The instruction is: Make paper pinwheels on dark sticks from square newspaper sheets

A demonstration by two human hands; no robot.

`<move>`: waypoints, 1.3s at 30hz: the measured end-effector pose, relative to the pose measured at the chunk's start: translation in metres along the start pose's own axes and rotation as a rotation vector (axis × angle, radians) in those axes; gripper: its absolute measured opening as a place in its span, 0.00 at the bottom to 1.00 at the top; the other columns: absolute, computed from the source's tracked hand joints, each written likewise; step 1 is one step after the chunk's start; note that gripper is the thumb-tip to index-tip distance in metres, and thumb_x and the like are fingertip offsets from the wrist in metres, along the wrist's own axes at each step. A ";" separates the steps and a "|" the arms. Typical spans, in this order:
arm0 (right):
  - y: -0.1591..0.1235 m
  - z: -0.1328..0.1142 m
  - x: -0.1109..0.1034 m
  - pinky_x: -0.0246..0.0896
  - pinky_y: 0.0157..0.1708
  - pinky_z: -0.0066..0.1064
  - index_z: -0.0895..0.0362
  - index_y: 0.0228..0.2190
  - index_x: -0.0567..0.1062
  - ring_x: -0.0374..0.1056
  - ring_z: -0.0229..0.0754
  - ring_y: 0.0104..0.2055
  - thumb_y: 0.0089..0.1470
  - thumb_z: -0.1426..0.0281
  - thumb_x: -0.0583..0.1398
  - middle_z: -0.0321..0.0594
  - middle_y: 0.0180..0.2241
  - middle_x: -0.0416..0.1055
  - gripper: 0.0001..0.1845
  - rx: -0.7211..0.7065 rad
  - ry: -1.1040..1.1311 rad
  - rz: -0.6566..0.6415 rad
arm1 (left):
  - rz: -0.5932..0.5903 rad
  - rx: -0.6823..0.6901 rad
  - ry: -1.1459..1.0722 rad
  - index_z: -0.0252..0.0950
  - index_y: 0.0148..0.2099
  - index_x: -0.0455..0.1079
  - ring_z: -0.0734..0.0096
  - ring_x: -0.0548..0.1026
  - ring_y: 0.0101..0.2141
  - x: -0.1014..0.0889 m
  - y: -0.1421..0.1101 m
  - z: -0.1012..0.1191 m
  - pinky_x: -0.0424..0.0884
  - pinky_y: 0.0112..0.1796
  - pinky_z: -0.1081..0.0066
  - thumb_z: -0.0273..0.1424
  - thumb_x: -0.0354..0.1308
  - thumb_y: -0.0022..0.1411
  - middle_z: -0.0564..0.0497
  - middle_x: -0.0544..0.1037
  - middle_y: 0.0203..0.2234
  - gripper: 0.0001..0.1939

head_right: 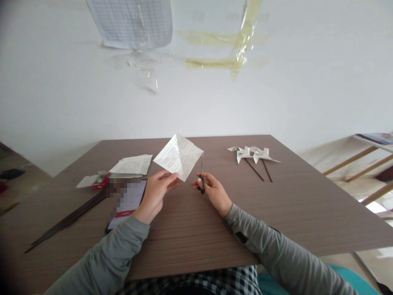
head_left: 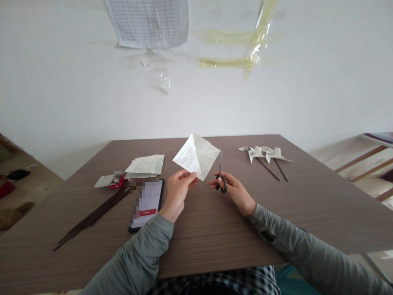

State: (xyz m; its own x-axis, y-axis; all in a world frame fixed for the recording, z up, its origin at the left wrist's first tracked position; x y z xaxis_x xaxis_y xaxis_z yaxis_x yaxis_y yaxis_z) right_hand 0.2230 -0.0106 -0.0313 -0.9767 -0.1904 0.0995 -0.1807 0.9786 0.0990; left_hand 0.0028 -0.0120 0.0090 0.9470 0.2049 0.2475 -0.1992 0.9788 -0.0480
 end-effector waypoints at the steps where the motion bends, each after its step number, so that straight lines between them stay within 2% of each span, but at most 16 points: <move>1: -0.001 0.000 0.000 0.81 0.59 0.51 0.49 0.52 0.83 0.87 0.54 0.48 0.58 0.36 0.77 0.47 0.46 0.91 0.36 0.006 -0.010 -0.018 | 0.009 0.000 -0.007 0.38 0.34 0.83 0.58 0.88 0.34 0.000 0.000 0.001 0.86 0.41 0.61 0.42 0.88 0.41 0.48 0.89 0.30 0.23; 6: -0.002 -0.002 0.001 0.82 0.54 0.47 0.50 0.53 0.85 0.85 0.52 0.46 0.57 0.37 0.78 0.45 0.44 0.91 0.37 0.010 -0.067 -0.063 | 0.044 0.000 -0.031 0.38 0.34 0.83 0.59 0.88 0.34 0.001 0.003 0.003 0.86 0.42 0.61 0.41 0.88 0.38 0.48 0.88 0.29 0.24; 13: -0.009 -0.002 0.010 0.82 0.48 0.45 0.52 0.50 0.87 0.84 0.50 0.41 0.54 0.41 0.79 0.43 0.39 0.89 0.34 0.061 -0.080 -0.100 | 0.044 0.041 -0.026 0.38 0.34 0.82 0.56 0.89 0.36 -0.001 0.005 0.000 0.85 0.42 0.61 0.43 0.88 0.39 0.47 0.89 0.31 0.25; 17: -0.013 -0.002 0.012 0.81 0.48 0.44 0.52 0.49 0.87 0.84 0.51 0.41 0.57 0.40 0.77 0.42 0.37 0.89 0.33 0.051 -0.136 -0.106 | 0.049 0.053 -0.027 0.37 0.36 0.82 0.55 0.89 0.37 -0.001 0.005 0.000 0.87 0.44 0.59 0.43 0.88 0.41 0.47 0.89 0.32 0.25; 21: -0.015 0.000 0.010 0.78 0.46 0.42 0.53 0.50 0.88 0.84 0.51 0.39 0.62 0.42 0.74 0.42 0.36 0.89 0.30 0.029 -0.242 -0.132 | 0.068 0.056 -0.055 0.38 0.35 0.81 0.59 0.88 0.35 0.001 0.004 0.002 0.86 0.42 0.62 0.42 0.88 0.39 0.49 0.89 0.32 0.26; 28: -0.018 -0.002 0.011 0.79 0.46 0.41 0.54 0.49 0.88 0.84 0.51 0.39 0.62 0.44 0.73 0.42 0.35 0.89 0.28 0.014 -0.282 -0.141 | 0.093 0.086 -0.053 0.37 0.35 0.80 0.62 0.87 0.34 0.001 0.003 0.004 0.85 0.40 0.63 0.44 0.88 0.39 0.48 0.88 0.32 0.27; 35: -0.022 -0.007 0.012 0.78 0.43 0.42 0.54 0.57 0.88 0.82 0.50 0.34 0.61 0.50 0.75 0.38 0.31 0.88 0.30 -0.019 -0.325 -0.157 | 0.095 0.091 -0.046 0.37 0.37 0.82 0.62 0.87 0.34 0.000 0.003 0.002 0.84 0.40 0.64 0.45 0.89 0.40 0.47 0.89 0.33 0.28; 39: -0.023 -0.009 0.017 0.78 0.41 0.42 0.54 0.52 0.90 0.80 0.49 0.32 0.59 0.48 0.75 0.38 0.29 0.86 0.28 -0.010 -0.306 -0.178 | 0.071 0.083 -0.035 0.37 0.37 0.81 0.61 0.88 0.35 0.002 0.001 0.000 0.83 0.40 0.65 0.46 0.89 0.41 0.47 0.89 0.34 0.28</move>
State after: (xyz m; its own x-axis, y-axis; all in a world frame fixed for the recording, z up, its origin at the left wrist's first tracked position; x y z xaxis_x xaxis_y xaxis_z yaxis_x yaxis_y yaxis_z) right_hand 0.2115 -0.0370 -0.0233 -0.9199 -0.3238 -0.2212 -0.3513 0.9311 0.0978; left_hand 0.0040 -0.0103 0.0095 0.9205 0.2722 0.2802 -0.2874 0.9577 0.0138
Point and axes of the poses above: each hand's wrist, its own y-axis towards the middle knuckle, its own x-axis out of the palm, z = x × y, the point moved 1 cm from there along y, towards the middle knuckle
